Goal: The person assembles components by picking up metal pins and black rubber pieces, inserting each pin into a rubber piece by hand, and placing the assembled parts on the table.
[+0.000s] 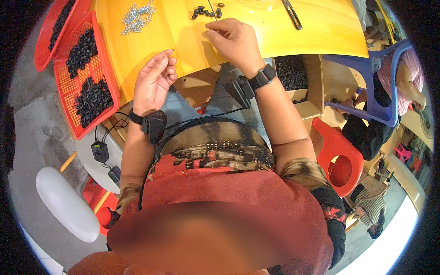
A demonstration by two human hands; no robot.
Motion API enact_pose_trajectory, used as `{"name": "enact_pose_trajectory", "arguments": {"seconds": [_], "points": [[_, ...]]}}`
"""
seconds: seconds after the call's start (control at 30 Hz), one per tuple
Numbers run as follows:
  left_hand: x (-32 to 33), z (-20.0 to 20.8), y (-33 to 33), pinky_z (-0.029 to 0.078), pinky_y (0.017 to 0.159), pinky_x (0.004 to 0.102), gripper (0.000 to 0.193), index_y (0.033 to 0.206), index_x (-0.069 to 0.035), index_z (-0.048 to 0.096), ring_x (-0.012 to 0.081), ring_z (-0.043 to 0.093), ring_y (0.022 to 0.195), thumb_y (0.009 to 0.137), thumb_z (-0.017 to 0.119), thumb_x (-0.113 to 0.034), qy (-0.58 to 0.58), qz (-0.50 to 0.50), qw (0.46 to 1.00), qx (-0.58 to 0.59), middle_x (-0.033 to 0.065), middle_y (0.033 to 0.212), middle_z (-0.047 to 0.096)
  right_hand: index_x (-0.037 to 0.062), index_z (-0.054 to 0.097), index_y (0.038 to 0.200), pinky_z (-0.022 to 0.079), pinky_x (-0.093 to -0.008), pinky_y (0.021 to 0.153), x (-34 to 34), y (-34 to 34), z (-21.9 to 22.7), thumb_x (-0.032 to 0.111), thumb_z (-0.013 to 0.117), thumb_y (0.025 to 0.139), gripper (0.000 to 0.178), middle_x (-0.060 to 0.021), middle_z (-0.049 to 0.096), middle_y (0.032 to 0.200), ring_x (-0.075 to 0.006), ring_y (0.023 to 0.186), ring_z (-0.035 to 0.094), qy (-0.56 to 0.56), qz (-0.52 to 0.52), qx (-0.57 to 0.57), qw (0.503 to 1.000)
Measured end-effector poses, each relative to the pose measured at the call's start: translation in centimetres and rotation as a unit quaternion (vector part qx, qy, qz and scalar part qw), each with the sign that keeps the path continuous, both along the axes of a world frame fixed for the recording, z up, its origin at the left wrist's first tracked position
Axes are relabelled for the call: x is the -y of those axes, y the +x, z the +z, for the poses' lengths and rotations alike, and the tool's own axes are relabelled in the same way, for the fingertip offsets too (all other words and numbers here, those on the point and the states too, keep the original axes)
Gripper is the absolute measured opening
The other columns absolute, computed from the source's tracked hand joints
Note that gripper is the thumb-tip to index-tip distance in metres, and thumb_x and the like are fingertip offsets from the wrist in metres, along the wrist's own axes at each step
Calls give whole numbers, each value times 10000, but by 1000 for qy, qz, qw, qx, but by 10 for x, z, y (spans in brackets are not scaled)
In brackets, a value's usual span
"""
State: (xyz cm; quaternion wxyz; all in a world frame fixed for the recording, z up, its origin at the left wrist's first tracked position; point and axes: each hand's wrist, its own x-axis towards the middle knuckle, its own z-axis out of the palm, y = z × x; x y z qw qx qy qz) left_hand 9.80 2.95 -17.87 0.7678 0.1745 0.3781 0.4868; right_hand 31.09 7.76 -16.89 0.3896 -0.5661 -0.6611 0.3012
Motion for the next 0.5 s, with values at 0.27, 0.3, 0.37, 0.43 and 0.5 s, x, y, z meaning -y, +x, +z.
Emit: {"name": "enact_pose_trajectory", "arguments": {"seconds": [0.27, 0.3, 0.37, 0.43, 0.5], "points": [[0, -5, -2, 458, 662, 227, 230, 1054, -15, 556, 93, 541, 706, 855, 548, -130, 16, -23, 1000, 10, 39, 865, 596, 36, 657, 883, 472, -257, 613, -25, -17, 8, 163, 609, 758, 185, -109, 634, 750, -176, 664, 615, 71, 24, 116, 990], [1, -5, -2, 458, 666, 229, 226, 1054, -19, 558, 94, 541, 712, 856, 546, -129, 16, -26, 999, 10, 37, 867, 598, 36, 657, 883, 472, -257, 613, -30, -20, 8, 163, 609, 758, 185, -109, 634, 750, -176, 664, 615, 73, 25, 117, 990], [1, -6, -3, 457, 671, 230, 225, 1054, -21, 559, 95, 542, 717, 856, 545, -128, 17, -28, 999, 15, 36, 870, 599, 44, 659, 872, 482, -291, 630, -39, -28, 9, 155, 601, 739, 183, -127, 632, 774, -234, 686, 618, 96, 2, 158, 983], [1, -7, -3, 457, 676, 231, 223, 1054, -24, 561, 95, 542, 722, 857, 545, -127, 18, -29, 999, 20, 34, 873, 600, 48, 660, 857, 485, -318, 649, -44, -30, 3, 151, 598, 724, 180, -136, 629, 792, -273, 707, 610, 121, 10, 178, 977], [2, -7, -4, 456, 681, 229, 225, 1057, -26, 560, 94, 543, 726, 856, 545, -126, 27, -39, 999, 20, 35, 878, 600, 46, 659, 832, 480, -336, 650, -44, -37, 2, 142, 592, 724, 160, -131, 621, 770, -288, 703, 596, 134, 16, 194, 972]]}}
